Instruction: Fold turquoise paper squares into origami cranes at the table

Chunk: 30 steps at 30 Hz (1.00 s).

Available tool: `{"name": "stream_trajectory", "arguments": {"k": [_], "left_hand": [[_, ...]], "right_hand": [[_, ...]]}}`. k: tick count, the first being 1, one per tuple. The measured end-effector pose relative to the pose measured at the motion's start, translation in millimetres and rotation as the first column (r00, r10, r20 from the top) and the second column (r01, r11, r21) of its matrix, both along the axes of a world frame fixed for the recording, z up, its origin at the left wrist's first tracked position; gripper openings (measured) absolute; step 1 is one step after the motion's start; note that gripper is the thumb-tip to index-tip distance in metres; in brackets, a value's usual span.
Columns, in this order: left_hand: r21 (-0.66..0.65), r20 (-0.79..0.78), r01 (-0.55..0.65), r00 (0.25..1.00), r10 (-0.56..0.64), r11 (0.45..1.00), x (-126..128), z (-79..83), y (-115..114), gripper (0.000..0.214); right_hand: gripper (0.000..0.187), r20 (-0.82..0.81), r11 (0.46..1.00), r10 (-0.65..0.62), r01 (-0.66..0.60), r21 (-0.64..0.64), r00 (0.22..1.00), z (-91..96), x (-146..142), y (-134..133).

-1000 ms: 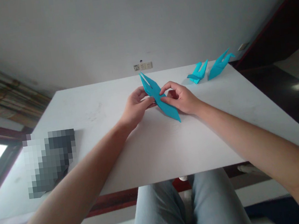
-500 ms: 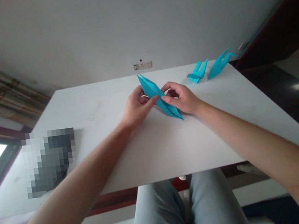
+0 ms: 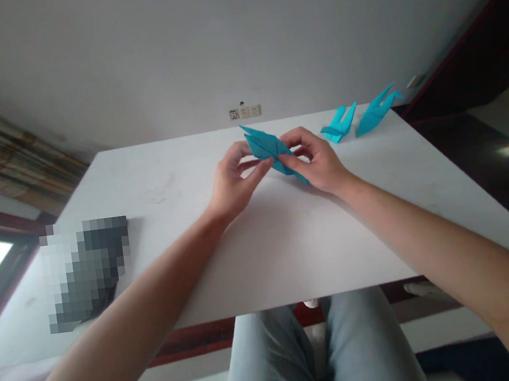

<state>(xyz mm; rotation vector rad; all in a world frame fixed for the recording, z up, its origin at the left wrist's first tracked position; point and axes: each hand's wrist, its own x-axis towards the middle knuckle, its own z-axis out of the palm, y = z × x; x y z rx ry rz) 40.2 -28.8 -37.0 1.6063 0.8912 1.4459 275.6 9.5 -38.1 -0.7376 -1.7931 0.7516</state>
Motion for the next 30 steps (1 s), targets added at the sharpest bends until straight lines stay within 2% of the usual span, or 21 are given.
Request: {"name": "stream_trajectory", "arguments": {"k": [2,4,7,11,17,23,26,30], "left_hand": [[0.053,-0.025,-0.025,0.999,0.026,0.998,-1.6,3.4,-2.3,0.051],[0.049,-0.025,0.006,1.000,-0.005,0.999,-2.3,5.2,-4.6,0.049],[0.032,-0.032,0.061,0.998,-0.060,0.998,-0.6,5.8,-7.6,0.053],[0.070,-0.094,0.060,0.994,-0.054,0.996,3.9,8.4,-10.3,0.053],[0.027,-0.050,0.013,0.999,-0.011,1.000,7.0,9.3,-11.4,0.056],[0.035,0.016,0.006,1.000,-0.006,0.999,6.6,8.7,-18.0,0.061],[0.060,0.005,0.071,0.997,-0.071,0.996,5.7,14.0,-21.3,0.059],[0.067,-0.088,0.120,0.989,-0.114,0.990,4.9,18.2,-22.2,0.060]], "right_hand": [[0.054,0.023,0.998,-0.003,0.002,0.063,1.000,4.1,0.5,-1.1],[0.055,0.011,0.997,0.022,-0.023,0.077,1.000,7.3,0.2,-2.1],[0.056,-0.003,0.994,0.101,-0.101,-0.035,0.995,10.1,-1.2,-4.4],[0.060,-0.034,0.976,0.149,-0.153,-0.153,0.988,10.3,-3.7,-7.9],[0.061,-0.085,0.971,0.170,-0.182,-0.158,0.982,10.3,-6.8,-12.4],[0.058,-0.132,0.940,0.277,-0.297,-0.166,0.952,15.9,-10.9,-19.2],[0.058,-0.136,0.952,0.247,-0.267,-0.153,0.959,17.5,-11.1,-20.1],[0.053,-0.171,0.971,0.182,-0.204,-0.125,0.968,16.6,-10.0,-18.0]]}}
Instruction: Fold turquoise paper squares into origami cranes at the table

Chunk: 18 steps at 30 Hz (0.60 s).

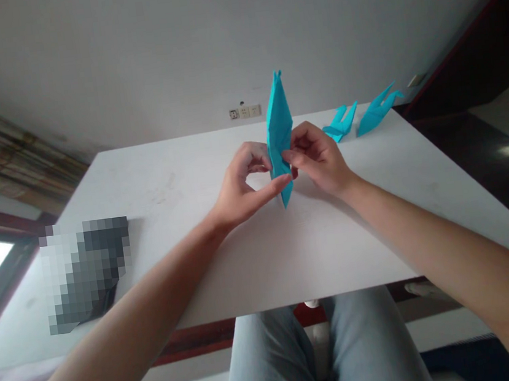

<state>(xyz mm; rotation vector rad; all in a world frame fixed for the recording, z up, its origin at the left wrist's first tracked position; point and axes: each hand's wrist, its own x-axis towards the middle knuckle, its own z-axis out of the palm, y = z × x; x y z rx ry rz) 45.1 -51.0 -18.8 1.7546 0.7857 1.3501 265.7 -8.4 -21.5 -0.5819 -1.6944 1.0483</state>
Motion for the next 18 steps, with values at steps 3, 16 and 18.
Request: {"name": "stream_trajectory", "arguments": {"k": [3,16,18], "left_hand": [[-0.014,-0.044,0.002,0.999,-0.002,1.000,0.5,-2.6,1.6,0.056],[0.089,0.039,-0.084,0.996,0.081,0.992,-2.1,-28.1,20.1,0.058],[0.155,0.030,-0.084,0.996,0.080,0.984,-2.1,-31.3,21.7,0.061]], "right_hand": [[0.054,0.000,1.000,-0.007,0.007,-0.021,1.000,-1.5,1.3,2.8],[0.056,-0.073,0.990,0.053,-0.062,-0.123,0.996,-10.8,3.8,13.6],[0.054,-0.071,0.987,0.071,-0.081,-0.139,0.995,-11.2,3.8,12.9]]}}
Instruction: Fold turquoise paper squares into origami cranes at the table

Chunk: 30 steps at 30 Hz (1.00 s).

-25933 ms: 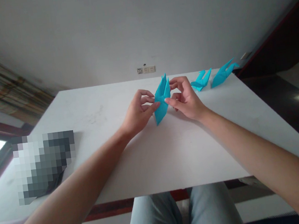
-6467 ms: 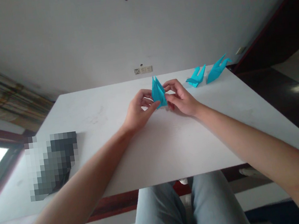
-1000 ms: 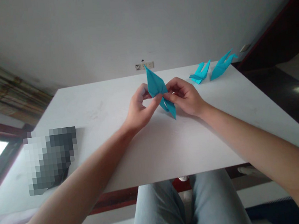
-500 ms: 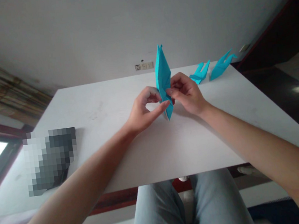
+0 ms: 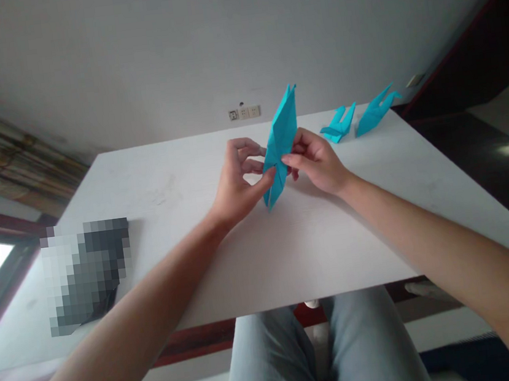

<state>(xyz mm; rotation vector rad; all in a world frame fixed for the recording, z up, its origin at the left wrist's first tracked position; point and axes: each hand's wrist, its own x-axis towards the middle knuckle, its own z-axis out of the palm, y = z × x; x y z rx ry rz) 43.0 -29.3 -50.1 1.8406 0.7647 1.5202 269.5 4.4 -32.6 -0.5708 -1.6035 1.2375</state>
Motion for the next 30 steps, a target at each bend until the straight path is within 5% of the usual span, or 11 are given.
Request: {"name": "stream_trajectory", "arguments": {"k": [6,14,20,30], "left_hand": [[0.111,-0.097,0.012,0.995,-0.002,0.994,-0.8,-5.9,2.5,0.052],[0.221,-0.219,-0.161,0.953,0.210,0.962,-6.6,3.8,-4.4,0.034],[0.011,-0.110,-0.027,0.993,0.028,1.000,-6.1,10.6,-4.2,0.044],[-0.125,0.020,0.174,0.985,-0.173,0.977,-2.5,21.9,-3.2,0.064]], "right_hand": [[0.054,-0.019,1.000,-0.016,0.016,-0.022,1.000,3.0,1.3,-0.6],[0.048,-0.003,1.000,0.001,-0.001,-0.019,1.000,6.2,-3.7,-3.3],[0.056,-0.025,0.999,0.041,-0.041,-0.001,0.999,4.0,-3.7,-1.8],[0.060,0.046,0.999,0.039,-0.038,-0.024,0.998,1.6,-0.9,-2.6]]}}
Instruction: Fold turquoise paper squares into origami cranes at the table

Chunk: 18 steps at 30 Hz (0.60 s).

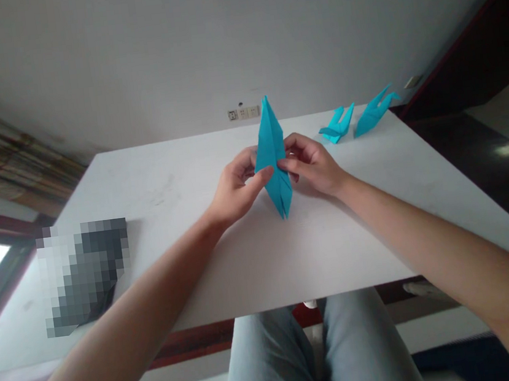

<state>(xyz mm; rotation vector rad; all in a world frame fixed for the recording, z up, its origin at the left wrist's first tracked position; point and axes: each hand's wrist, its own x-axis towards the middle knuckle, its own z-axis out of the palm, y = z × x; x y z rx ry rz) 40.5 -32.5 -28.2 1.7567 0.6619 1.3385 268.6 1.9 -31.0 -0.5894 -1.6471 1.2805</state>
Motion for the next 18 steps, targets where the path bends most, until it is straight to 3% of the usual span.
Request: {"name": "stream_trajectory", "arguments": {"k": [12,18], "left_hand": [[-0.027,-0.024,0.067,0.997,-0.067,0.997,-4.7,2.7,-0.9,0.061],[-0.008,-0.050,0.005,0.999,-0.005,1.000,-5.3,3.3,-3.1,0.062]], "right_hand": [[0.060,0.014,0.999,0.038,-0.037,-0.022,0.999,2.4,-5.1,-4.5],[0.059,-0.013,0.997,0.039,-0.040,-0.068,0.999,1.6,-4.3,-3.9]]}}
